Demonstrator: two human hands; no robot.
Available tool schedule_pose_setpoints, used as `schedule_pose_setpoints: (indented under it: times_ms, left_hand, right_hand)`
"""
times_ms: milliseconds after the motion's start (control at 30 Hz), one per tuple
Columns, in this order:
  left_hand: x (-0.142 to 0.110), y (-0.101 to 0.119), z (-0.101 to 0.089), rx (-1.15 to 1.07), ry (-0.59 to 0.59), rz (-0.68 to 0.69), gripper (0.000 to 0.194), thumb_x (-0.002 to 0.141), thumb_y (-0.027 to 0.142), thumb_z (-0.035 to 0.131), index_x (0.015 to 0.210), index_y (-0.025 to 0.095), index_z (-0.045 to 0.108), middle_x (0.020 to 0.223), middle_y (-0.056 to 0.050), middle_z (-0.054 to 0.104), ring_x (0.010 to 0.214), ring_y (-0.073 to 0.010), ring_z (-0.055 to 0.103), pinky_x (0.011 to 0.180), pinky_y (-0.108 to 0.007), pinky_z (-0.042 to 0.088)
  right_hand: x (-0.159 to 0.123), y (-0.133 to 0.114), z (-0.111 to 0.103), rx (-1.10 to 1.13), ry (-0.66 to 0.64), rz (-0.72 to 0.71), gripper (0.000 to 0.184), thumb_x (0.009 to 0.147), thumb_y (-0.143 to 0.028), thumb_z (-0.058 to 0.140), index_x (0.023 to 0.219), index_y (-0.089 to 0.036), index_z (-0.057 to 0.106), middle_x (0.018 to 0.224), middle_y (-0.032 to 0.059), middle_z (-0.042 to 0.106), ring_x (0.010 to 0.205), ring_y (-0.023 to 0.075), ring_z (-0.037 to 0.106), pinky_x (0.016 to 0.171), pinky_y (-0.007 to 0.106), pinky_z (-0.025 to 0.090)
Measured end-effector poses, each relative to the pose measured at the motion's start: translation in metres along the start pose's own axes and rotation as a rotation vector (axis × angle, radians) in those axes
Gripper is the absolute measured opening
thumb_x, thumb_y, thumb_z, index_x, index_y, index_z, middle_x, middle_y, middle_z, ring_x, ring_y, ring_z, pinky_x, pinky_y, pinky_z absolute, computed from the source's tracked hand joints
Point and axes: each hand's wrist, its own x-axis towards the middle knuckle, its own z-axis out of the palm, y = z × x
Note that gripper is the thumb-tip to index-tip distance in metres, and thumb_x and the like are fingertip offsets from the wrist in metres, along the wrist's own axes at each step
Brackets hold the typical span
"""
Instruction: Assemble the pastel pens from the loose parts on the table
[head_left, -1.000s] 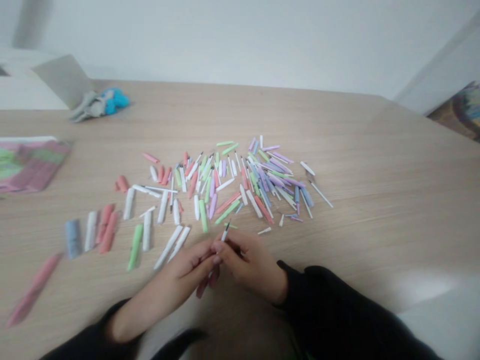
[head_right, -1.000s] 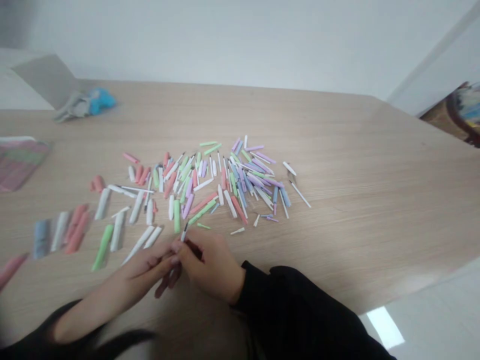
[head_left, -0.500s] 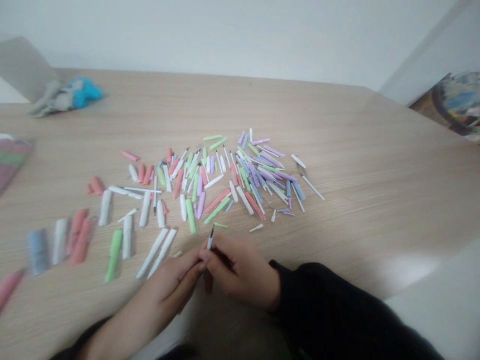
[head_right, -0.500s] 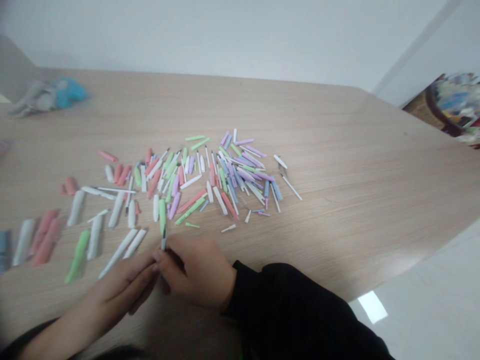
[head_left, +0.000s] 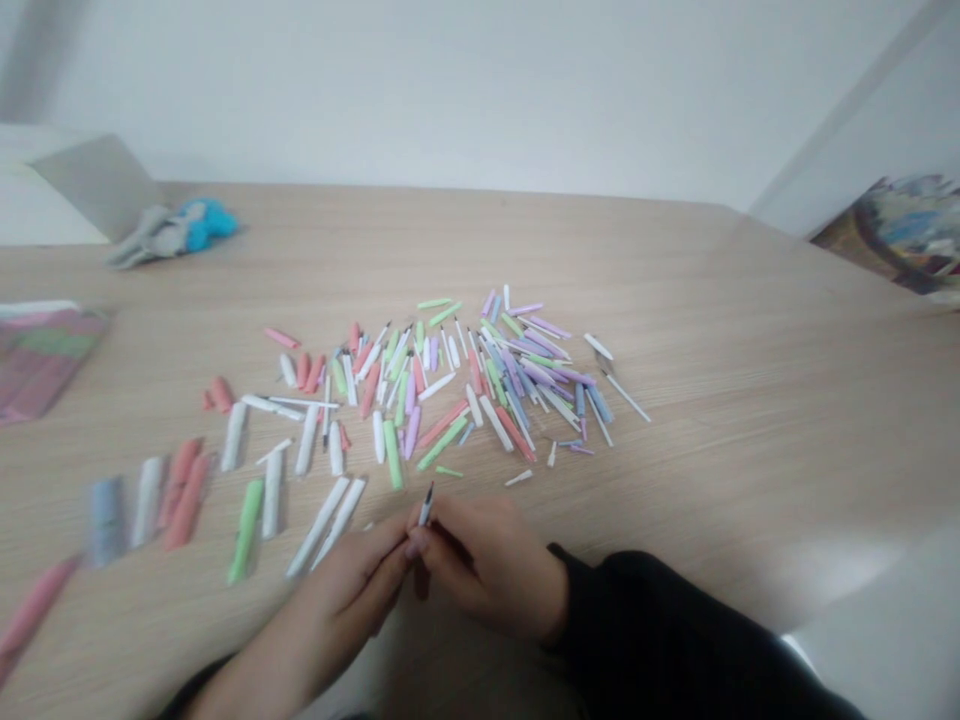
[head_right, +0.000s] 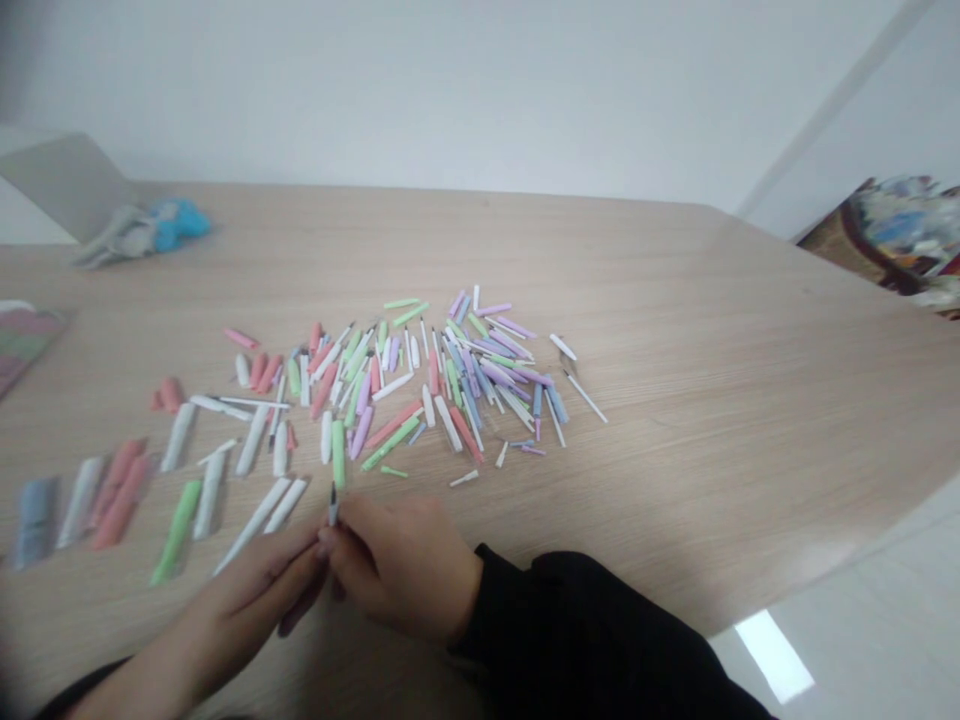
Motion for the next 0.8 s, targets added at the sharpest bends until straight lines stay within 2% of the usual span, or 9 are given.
schedule_pose_setpoints:
  times_ms: [100, 167, 200, 300, 400, 500, 633, 700, 800]
  left_hand:
    - [0.000, -0.003, -0.001, -0.047, -0.032, -0.028, 0.050, 0.098, 0.058, 0.040, 0.075, 0.020, 0.061, 0.062, -0.001, 0.055, 0.053, -0.0135, 0.047, 0.050, -0.024, 0.039]
    - [0.000, -0.001, -0.003, -0.084, -0.033, -0.063, 0.053, 0.097, 0.061, 0.037, 0.078, 0.019, 0.063, 0.063, -0.001, 0.057, 0.051, -0.0127, 0.046, 0.048, -0.023, 0.038]
    - [0.000, 0.001, -0.005, -0.090, -0.022, -0.078, 0.055, 0.097, 0.063, 0.036, 0.078, 0.019, 0.063, 0.063, -0.001, 0.057, 0.050, -0.0125, 0.046, 0.047, -0.023, 0.037]
    - [0.000, 0.005, -0.009, -0.048, 0.024, -0.090, 0.058, 0.095, 0.066, 0.036, 0.075, 0.019, 0.063, 0.062, -0.002, 0.058, 0.050, -0.0127, 0.046, 0.046, -0.023, 0.036]
    - [0.001, 0.007, -0.011, 0.009, 0.054, -0.080, 0.058, 0.095, 0.065, 0.035, 0.072, 0.019, 0.063, 0.060, -0.002, 0.059, 0.050, -0.0132, 0.047, 0.046, -0.024, 0.036]
    - [0.002, 0.009, -0.012, 0.065, 0.071, -0.056, 0.057, 0.096, 0.063, 0.036, 0.069, 0.020, 0.062, 0.060, -0.003, 0.061, 0.047, -0.0135, 0.047, 0.044, -0.024, 0.037]
    - [0.003, 0.008, -0.015, 0.191, 0.125, 0.000, 0.054, 0.096, 0.056, 0.038, 0.060, 0.021, 0.058, 0.057, -0.003, 0.062, 0.050, -0.0154, 0.054, 0.049, -0.025, 0.042]
    - [0.004, 0.002, -0.016, 0.290, 0.191, 0.018, 0.048, 0.095, 0.052, 0.039, 0.063, 0.022, 0.059, 0.058, -0.003, 0.063, 0.055, -0.0176, 0.060, 0.054, -0.026, 0.045]
    - [0.006, -0.012, -0.016, 0.531, 0.367, 0.014, 0.039, 0.091, 0.051, 0.042, 0.082, 0.023, 0.068, 0.059, -0.004, 0.065, 0.055, -0.0211, 0.063, 0.056, -0.029, 0.044]
  right_hand:
    - [0.003, 0.001, -0.013, -0.110, 0.053, -0.007, 0.019, 0.099, -0.033, 0.047, 0.088, -0.021, 0.057, 0.071, 0.0007, 0.067, 0.062, 0.0143, 0.060, 0.063, 0.026, 0.045]
    - [0.008, 0.009, -0.034, -0.189, 0.175, -0.031, 0.020, 0.099, -0.035, 0.048, 0.104, -0.020, 0.061, 0.085, 0.0040, 0.071, 0.077, 0.0168, 0.065, 0.073, 0.028, 0.049]
    - [0.012, 0.017, -0.048, -0.227, 0.246, -0.035, 0.025, 0.101, -0.035, 0.046, 0.115, -0.020, 0.060, 0.099, 0.0073, 0.073, 0.093, 0.0186, 0.067, 0.084, 0.031, 0.050]
    - [0.024, 0.055, -0.093, -0.463, 0.353, 0.022, 0.044, 0.102, -0.040, 0.040, 0.137, -0.015, 0.051, 0.141, 0.0179, 0.058, 0.135, 0.0267, 0.050, 0.111, 0.045, 0.039]
    - [0.030, 0.101, -0.122, -0.790, 0.289, 0.281, 0.057, 0.102, -0.039, 0.037, 0.151, -0.010, 0.041, 0.162, 0.0199, 0.034, 0.151, 0.0355, 0.027, 0.118, 0.055, 0.027]
    - [0.027, 0.129, -0.129, -0.947, 0.132, 0.430, 0.059, 0.103, -0.039, 0.035, 0.153, -0.009, 0.040, 0.163, 0.0180, 0.034, 0.150, 0.0384, 0.029, 0.117, 0.056, 0.027]
    - [0.020, 0.132, -0.126, -1.022, 0.055, 0.423, 0.057, 0.105, -0.042, 0.031, 0.156, -0.018, 0.040, 0.165, 0.0148, 0.032, 0.148, 0.0390, 0.033, 0.116, 0.056, 0.030]
    - [0.019, 0.129, -0.126, -1.036, 0.039, 0.424, 0.056, 0.105, -0.042, 0.032, 0.156, -0.022, 0.039, 0.165, 0.0146, 0.030, 0.148, 0.0399, 0.033, 0.115, 0.058, 0.030]
    - [0.020, 0.129, -0.125, -1.061, 0.059, 0.437, 0.055, 0.105, -0.043, 0.033, 0.156, -0.023, 0.039, 0.165, 0.0151, 0.031, 0.147, 0.0385, 0.035, 0.113, 0.057, 0.033]
